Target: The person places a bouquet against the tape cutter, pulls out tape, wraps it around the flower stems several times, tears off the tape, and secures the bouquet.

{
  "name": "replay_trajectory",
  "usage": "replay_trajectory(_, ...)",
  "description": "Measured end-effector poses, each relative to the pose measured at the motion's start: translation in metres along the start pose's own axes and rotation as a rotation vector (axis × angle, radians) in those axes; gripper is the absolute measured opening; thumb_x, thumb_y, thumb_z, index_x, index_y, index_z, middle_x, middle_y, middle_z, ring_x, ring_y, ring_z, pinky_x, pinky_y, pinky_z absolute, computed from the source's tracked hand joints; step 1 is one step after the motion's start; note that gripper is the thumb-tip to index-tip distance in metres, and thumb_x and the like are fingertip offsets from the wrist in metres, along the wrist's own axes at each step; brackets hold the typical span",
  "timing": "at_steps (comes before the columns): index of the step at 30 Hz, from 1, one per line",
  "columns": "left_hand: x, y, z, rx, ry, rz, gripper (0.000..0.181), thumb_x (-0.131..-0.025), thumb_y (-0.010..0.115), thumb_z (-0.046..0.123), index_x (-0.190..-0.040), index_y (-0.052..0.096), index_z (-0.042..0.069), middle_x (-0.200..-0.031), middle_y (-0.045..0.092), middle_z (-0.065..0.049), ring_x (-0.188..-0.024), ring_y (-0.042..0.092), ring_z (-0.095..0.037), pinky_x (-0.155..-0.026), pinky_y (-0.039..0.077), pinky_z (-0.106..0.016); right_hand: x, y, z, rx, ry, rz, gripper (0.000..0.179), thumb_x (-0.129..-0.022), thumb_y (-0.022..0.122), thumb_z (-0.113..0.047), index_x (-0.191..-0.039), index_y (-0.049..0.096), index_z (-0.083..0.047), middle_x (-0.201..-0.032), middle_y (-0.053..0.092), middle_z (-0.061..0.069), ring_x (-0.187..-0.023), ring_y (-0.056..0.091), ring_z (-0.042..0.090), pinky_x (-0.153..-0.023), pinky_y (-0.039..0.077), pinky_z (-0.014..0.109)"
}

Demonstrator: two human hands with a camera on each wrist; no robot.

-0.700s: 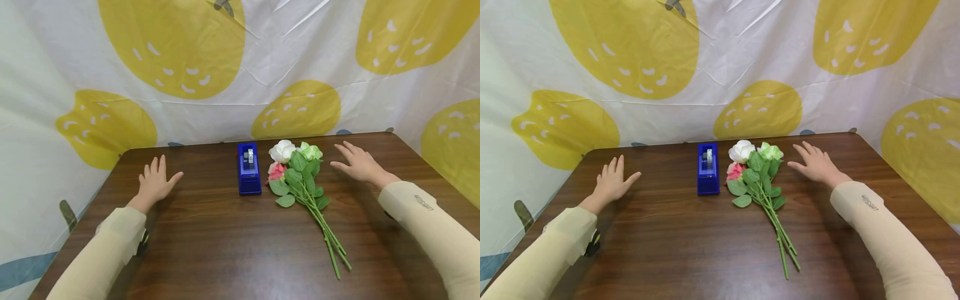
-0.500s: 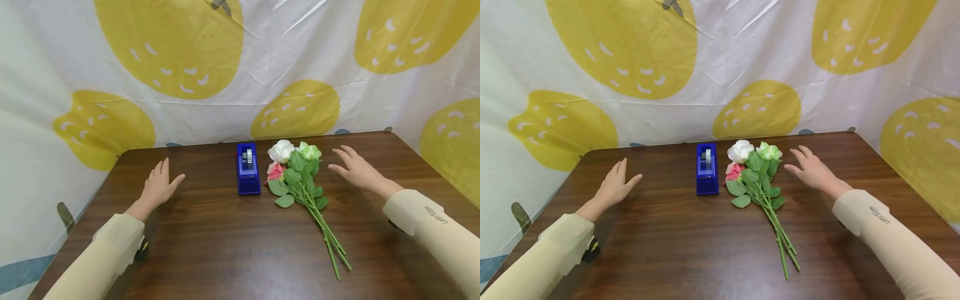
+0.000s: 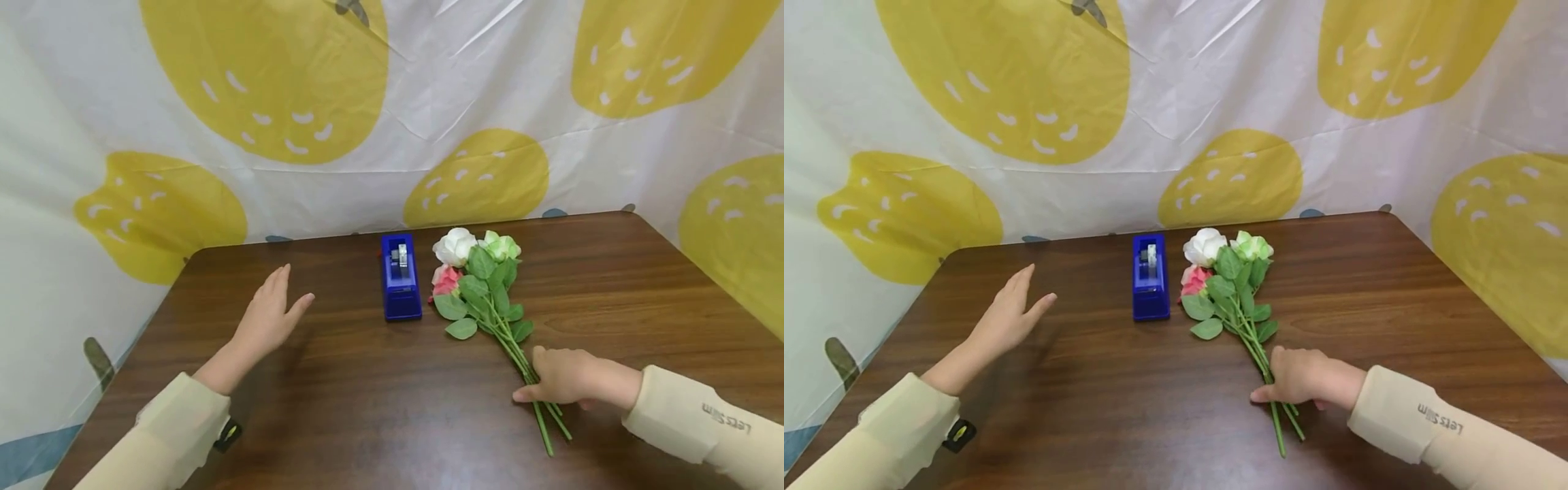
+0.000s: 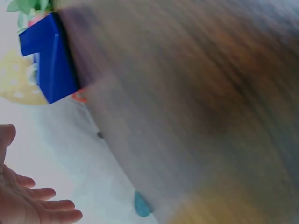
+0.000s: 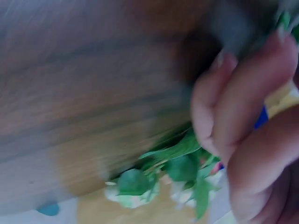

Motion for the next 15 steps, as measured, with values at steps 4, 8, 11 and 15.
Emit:
replay_trajectory(4, 0.004, -0.006, 0.005, 0.035, 0.016, 0.009, 0.075, -0.095, 0.042, 0.044, -0.143, 0.012, -0.005, -0.147, 0.017, -0.028, -0.132, 0.019, -0.046, -0.103, 0.02, -0.058, 0.005, 0.009, -0.008, 0.064, -0.012, 0.062, 0.057, -0.083, 0.062, -0.043, -0.098, 0.047, 0.009, -0.069, 0.054, 0.009, -0.06, 0.056, 0.022, -0.056, 0.044, 0.043)
replay_trajectory(8, 0.008, -0.007, 0.005, 0.074, 0.012, -0.007, 0.074, -0.095, 0.04, 0.045, -0.143, 0.012, -0.005, -0.146, 0.017, -0.028, -0.132, 0.019, -0.045, -0.103, 0.02, -0.057, 0.005, 0.014, -0.011, 0.067, -0.023, 0.109, 0.033, -0.085, 0.058, -0.028, -0.084, 0.046, 0.003, -0.066, 0.051, 0.008, -0.059, 0.053, 0.021, -0.054, 0.044, 0.044)
replay_trajectory(11, 0.01, -0.007, 0.003, 0.086, 0.008, -0.009, 0.073, -0.096, 0.04, 0.044, -0.143, 0.013, -0.006, -0.146, 0.018, -0.029, -0.132, 0.02, -0.045, -0.103, 0.02, -0.057, 0.005, 0.013, -0.012, 0.072, -0.025, 0.154, 0.025, -0.082, 0.055, -0.022, -0.078, 0.043, 0.0, -0.062, 0.049, 0.007, -0.055, 0.05, 0.02, -0.051, 0.043, 0.043)
replay_trajectory(15, 0.013, -0.007, 0.002, 0.081, 0.0, -0.014, 0.072, -0.096, 0.039, 0.043, -0.142, 0.014, -0.006, -0.145, 0.018, -0.029, -0.132, 0.019, -0.045, -0.103, 0.02, -0.057, 0.004, 0.01, -0.012, 0.086, -0.038, 0.209, 0.022, -0.08, 0.055, -0.018, -0.075, 0.042, -0.001, -0.06, 0.047, 0.007, -0.052, 0.049, 0.02, -0.048, 0.043, 0.042)
Point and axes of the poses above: each hand's wrist, its own x-axis away from the middle knuckle, its own y-axis out of the palm, z = x × y, the point moved 9 cm from there along -x, towards the middle knuckle
